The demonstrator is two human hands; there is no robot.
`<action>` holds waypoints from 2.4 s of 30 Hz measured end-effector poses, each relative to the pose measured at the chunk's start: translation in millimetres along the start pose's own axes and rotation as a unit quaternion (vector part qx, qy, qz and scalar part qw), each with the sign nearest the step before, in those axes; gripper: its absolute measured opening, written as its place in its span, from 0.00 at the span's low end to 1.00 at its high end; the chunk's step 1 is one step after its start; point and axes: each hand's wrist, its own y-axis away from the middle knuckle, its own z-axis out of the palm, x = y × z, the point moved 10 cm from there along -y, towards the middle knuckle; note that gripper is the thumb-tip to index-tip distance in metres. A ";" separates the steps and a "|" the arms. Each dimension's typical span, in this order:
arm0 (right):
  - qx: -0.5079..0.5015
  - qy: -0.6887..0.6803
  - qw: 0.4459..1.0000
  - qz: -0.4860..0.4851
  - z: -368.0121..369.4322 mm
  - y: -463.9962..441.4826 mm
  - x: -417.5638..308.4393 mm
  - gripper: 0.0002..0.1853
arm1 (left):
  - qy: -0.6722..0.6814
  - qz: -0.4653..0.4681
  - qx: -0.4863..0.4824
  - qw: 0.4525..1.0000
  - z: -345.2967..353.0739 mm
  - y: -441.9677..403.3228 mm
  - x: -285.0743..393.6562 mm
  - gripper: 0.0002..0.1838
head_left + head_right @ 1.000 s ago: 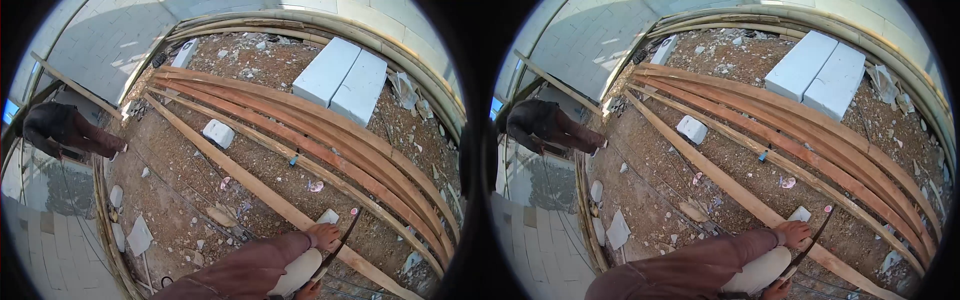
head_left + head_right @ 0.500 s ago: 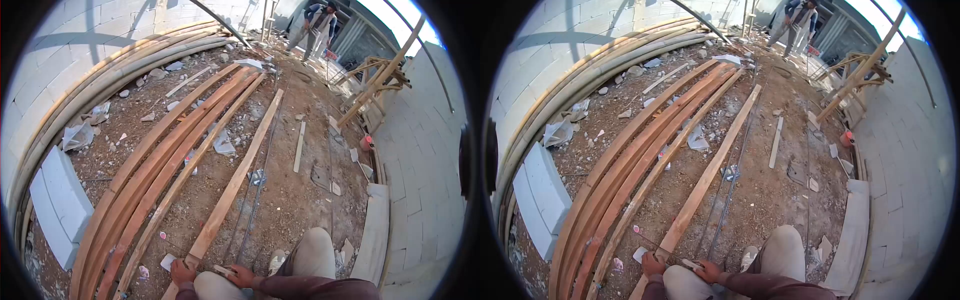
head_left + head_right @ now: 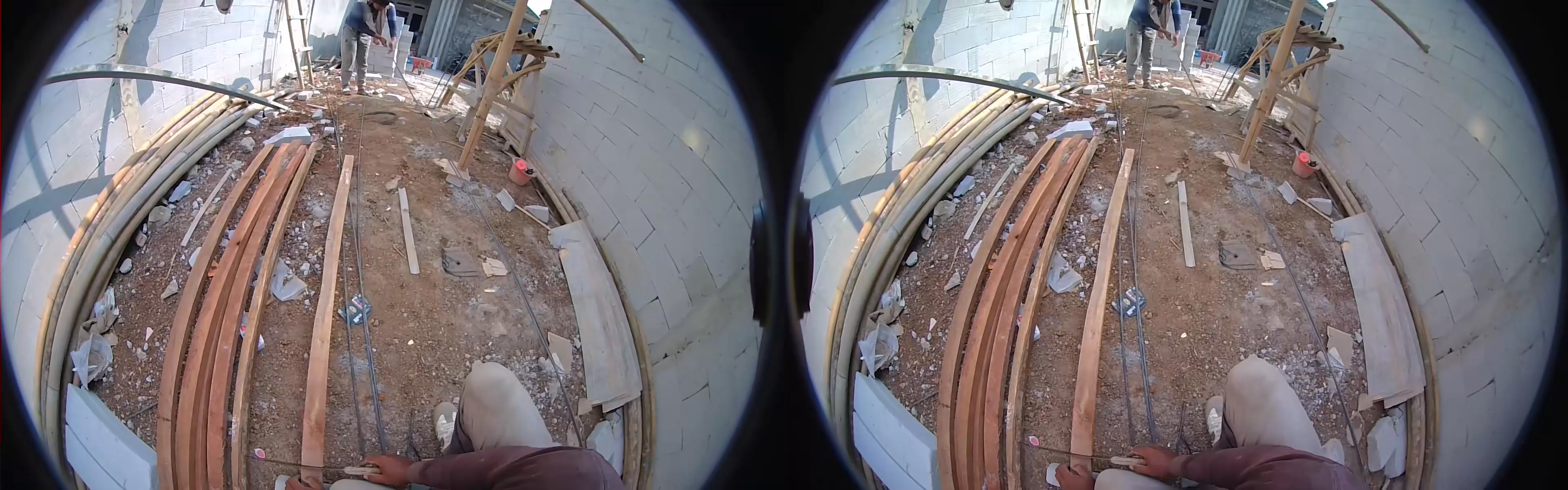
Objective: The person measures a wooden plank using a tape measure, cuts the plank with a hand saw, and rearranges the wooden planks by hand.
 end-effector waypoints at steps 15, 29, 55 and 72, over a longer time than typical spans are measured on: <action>0.020 -0.012 1.000 -0.017 -19.6 20.6 -27.7 0.28 | -0.020 0.035 0.030 0.999 9.0 -0.8 -2.1 0.23; 0.049 0.028 0.998 -0.036 -7.6 8.4 -10.4 0.28 | 0.002 0.029 0.041 0.999 -10.9 4.2 14.0 0.21; 0.076 0.088 0.987 -0.112 -13.3 20.8 -60.0 0.21 | 0.054 0.055 0.133 0.988 -6.3 1.7 -6.0 0.11; 0.051 0.132 0.982 -0.126 -54.0 115.5 -49.5 0.22 | 0.075 0.050 0.132 0.987 -6.1 5.8 -8.0 0.11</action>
